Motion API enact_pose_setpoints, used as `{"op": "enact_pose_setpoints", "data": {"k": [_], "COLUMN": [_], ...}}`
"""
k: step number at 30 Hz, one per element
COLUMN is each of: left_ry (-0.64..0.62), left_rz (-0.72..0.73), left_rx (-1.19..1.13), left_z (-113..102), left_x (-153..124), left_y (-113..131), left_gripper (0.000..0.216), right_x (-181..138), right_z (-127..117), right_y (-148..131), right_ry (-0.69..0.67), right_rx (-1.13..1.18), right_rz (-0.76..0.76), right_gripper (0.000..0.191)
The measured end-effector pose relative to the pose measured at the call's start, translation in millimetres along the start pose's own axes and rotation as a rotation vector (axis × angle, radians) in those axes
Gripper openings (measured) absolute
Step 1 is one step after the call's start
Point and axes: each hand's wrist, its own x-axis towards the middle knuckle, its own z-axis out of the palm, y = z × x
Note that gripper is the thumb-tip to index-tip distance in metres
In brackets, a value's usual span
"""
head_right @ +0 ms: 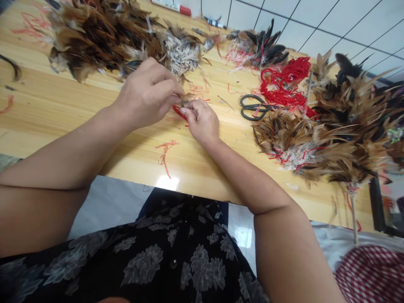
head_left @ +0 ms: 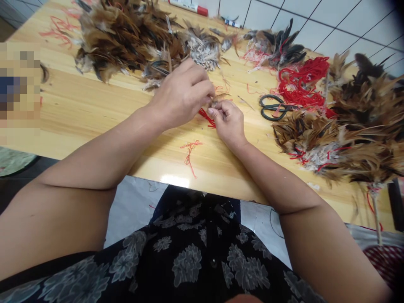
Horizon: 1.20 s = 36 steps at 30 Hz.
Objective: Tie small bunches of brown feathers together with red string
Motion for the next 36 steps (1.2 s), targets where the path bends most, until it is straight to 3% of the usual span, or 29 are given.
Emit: {"op": "enact_pose_setpoints", "data": {"k": [4, 8, 11, 15, 18, 23, 36], "left_ry": [0.193, 0.044, -0.076, -0.049, -0.09, -0.11, -0.056], "left_rz": [-0.128, -0.357, -0.499, -0.599, -0.614, -0.545, -0.517], "left_rx": [0.039, -0.251, -0.47, -0.465, -0.369, -0.278, -0.381], "left_z": [-11.6, -5.9, 5.2, 10.0, 10.5, 16.1, 20.1], "left_x": [3.6, 0.9, 1.6, 8.7, 13.6, 15.0, 13.5], "left_y": [1.2, 1.1, 14.6, 43.7, 54.1, 49.3, 46.2], "left_gripper": [0.023, 0.024, 0.018, 0.009, 0.012, 0.018, 0.016], "right_x": [0.7, 0.8, -1.1, -5.7, -6.5, -1.6, 0.6], "right_z": [4.6, 3.6, -0.6, -7.4, -11.4, -13.6, -16.3], "right_y": [8.6, 7.2, -1.5, -13.5, -16.2, -14.4, -20.9], "right_ry": [0.044, 0.075, 0.085, 0.12, 0.167, 0.186, 0.17], "right_rx": [0.094, 0.075, -0.052, -0.205, -0.22, -0.188, -0.117], "right_rz": [0.069, 0.065, 0.012, -0.058, -0.104, -0.112, -0.035], "right_gripper": [0.051, 0.048, 0.037, 0.021, 0.017, 0.019, 0.022]}}
